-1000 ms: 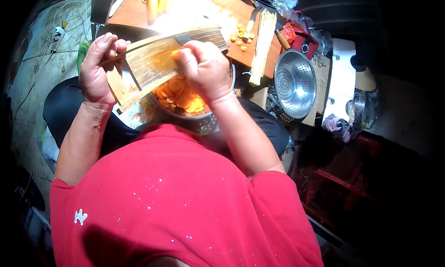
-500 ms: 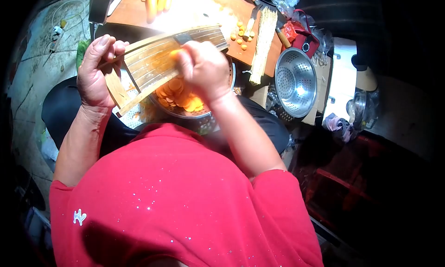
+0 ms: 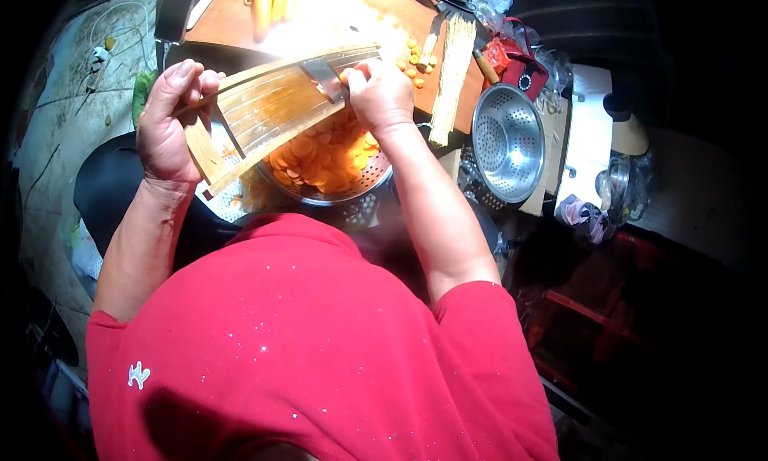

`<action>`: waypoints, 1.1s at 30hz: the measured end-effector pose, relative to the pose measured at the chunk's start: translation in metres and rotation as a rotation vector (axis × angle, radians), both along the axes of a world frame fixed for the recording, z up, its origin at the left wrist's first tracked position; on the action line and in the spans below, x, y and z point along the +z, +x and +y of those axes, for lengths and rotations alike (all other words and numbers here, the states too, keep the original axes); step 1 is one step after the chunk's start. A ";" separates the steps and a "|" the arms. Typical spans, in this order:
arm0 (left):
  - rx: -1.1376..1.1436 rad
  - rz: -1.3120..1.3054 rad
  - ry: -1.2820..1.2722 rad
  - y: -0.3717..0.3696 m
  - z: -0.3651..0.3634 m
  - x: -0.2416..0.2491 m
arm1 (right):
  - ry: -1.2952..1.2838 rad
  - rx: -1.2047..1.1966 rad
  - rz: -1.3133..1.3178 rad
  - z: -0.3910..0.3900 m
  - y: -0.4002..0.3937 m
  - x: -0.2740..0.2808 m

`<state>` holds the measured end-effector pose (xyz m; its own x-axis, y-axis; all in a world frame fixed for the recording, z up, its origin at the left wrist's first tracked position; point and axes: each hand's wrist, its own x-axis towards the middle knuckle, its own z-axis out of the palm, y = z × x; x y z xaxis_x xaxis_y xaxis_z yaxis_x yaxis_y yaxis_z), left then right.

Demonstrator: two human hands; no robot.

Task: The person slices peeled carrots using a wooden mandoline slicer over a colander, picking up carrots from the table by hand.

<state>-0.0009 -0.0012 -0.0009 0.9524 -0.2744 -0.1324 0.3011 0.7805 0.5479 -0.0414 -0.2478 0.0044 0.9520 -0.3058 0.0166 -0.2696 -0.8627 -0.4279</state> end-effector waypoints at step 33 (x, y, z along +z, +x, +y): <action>-0.011 -0.004 0.003 0.003 0.000 0.000 | 0.135 -0.181 -0.021 -0.007 0.000 -0.027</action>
<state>0.0019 -0.0013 -0.0010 0.9499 -0.2845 -0.1294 0.3073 0.7752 0.5519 -0.0415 -0.2545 -0.0227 0.8811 -0.4726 -0.0166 -0.4046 -0.7352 -0.5439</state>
